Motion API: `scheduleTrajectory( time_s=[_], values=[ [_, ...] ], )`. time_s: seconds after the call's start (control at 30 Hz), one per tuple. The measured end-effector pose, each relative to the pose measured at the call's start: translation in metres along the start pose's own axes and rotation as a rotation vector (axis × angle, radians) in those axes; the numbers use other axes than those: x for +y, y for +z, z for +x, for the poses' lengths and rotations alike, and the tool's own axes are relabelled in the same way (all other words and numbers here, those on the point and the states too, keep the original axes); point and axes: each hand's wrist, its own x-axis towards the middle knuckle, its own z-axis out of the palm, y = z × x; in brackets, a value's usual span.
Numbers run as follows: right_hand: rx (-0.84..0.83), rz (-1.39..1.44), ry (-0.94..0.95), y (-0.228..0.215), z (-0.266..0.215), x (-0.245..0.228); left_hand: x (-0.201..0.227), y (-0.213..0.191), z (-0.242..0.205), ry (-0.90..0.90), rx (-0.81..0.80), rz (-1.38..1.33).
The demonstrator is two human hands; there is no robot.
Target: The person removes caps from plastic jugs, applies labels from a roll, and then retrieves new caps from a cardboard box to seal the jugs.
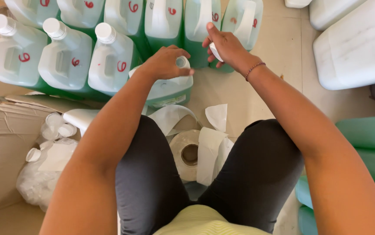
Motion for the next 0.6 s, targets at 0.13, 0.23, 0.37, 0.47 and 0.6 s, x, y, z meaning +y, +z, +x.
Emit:
scheduleTrajectory(
  time_s=[0.13, 0.23, 0.37, 0.47, 0.6],
  values=[
    [0.016, -0.036, -0.038, 0.011, 0.0, 0.002, -0.002, -0.005, -0.012, 0.105, 0.028, 0.087],
    [0.011, -0.027, -0.096, 0.019, -0.001, 0.015, 0.002, -0.008, -0.013, 0.093, 0.025, 0.096],
    [0.048, -0.098, -0.229, 0.015, 0.005, 0.025, 0.017, -0.014, -0.023, -0.058, 0.036, 0.122],
    [0.207, -0.344, -0.509, 0.03, 0.026, 0.032, 0.014, -0.016, -0.033, -0.117, 0.032, 0.128],
    [0.237, -0.395, -0.688, 0.07, 0.048, 0.031, -0.021, -0.015, -0.034, -0.186, -0.064, 0.267]
  ],
)
